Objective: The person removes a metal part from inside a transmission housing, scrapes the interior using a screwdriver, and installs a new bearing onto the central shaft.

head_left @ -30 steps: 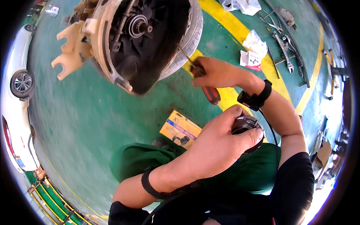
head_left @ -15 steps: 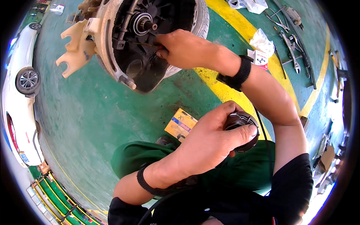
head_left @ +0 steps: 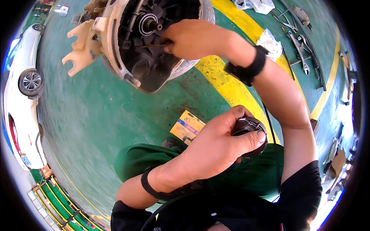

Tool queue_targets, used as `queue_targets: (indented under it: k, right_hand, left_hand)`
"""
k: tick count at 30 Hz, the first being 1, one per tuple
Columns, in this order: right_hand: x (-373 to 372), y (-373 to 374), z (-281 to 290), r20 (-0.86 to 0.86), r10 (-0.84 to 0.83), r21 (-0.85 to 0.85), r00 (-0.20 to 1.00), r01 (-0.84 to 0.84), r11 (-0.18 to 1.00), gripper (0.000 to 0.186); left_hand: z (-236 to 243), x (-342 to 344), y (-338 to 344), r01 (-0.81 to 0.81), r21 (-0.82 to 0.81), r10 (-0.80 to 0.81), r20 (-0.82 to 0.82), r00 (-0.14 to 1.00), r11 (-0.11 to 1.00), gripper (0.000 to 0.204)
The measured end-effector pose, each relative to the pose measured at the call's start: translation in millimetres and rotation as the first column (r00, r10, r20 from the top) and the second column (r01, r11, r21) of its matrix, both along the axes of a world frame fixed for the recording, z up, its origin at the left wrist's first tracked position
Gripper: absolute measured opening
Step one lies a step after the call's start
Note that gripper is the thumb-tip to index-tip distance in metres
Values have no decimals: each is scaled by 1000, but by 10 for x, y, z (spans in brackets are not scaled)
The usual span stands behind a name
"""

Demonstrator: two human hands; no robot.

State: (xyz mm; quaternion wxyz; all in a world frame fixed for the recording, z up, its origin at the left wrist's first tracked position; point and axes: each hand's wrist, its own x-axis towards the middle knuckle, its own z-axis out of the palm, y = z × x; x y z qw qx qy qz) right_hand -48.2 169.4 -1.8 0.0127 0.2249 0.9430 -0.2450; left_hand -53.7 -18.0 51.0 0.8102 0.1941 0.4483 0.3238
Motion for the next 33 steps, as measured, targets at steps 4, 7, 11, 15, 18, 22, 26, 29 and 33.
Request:
queue_targets:
  k: [4, 7, 11, 15, 18, 22, 26, 29, 33]
  right_hand:
    - [-195, -127, -99, 51, 31, 164, 998, -39, 986, 25]
    - [-228, -158, -96, 34, 44, 260, 998, -51, 964, 25]
    - [-182, -131, 248, 18, 64, 184, 998, -66, 981, 25]
    - [-241, -71, 172, 18, -2, 201, 1000, -1, 980, 26]
    - [-330, -94, 130, 46, 34, 187, 998, -42, 981, 29]
    - [-261, -70, 289, 73, 64, 158, 995, -75, 985, 32]
    - [-142, 16, 321, -32, 36, 243, 999, -27, 970, 29]
    - [-289, -72, 182, -14, 59, 229, 998, -54, 972, 29]
    - [-217, -70, 129, 0, 79, 77, 997, -78, 994, 31]
  left_hand:
    - [17, 46, -1, -8, 2, 8, 16, 1000, 1000, 28]
    - [-9, 69, -35, -1, 18, 1, 38, 999, 1000, 28]
    - [14, 41, -77, -19, 80, 16, 33, 999, 997, 28]
    - [75, 1, -29, 14, 89, -15, 4, 1000, 996, 27]
    - [75, 16, -7, 16, 96, -15, -6, 1000, 995, 26]
    - [94, -25, -24, 22, 80, -23, 5, 1000, 997, 26]
    - [109, -9, -50, 23, 120, -25, 15, 1000, 992, 25]
    - [102, 5, -22, 56, 106, -57, 6, 998, 993, 25]
    - [74, 18, -41, 114, 150, -110, -33, 993, 982, 26]
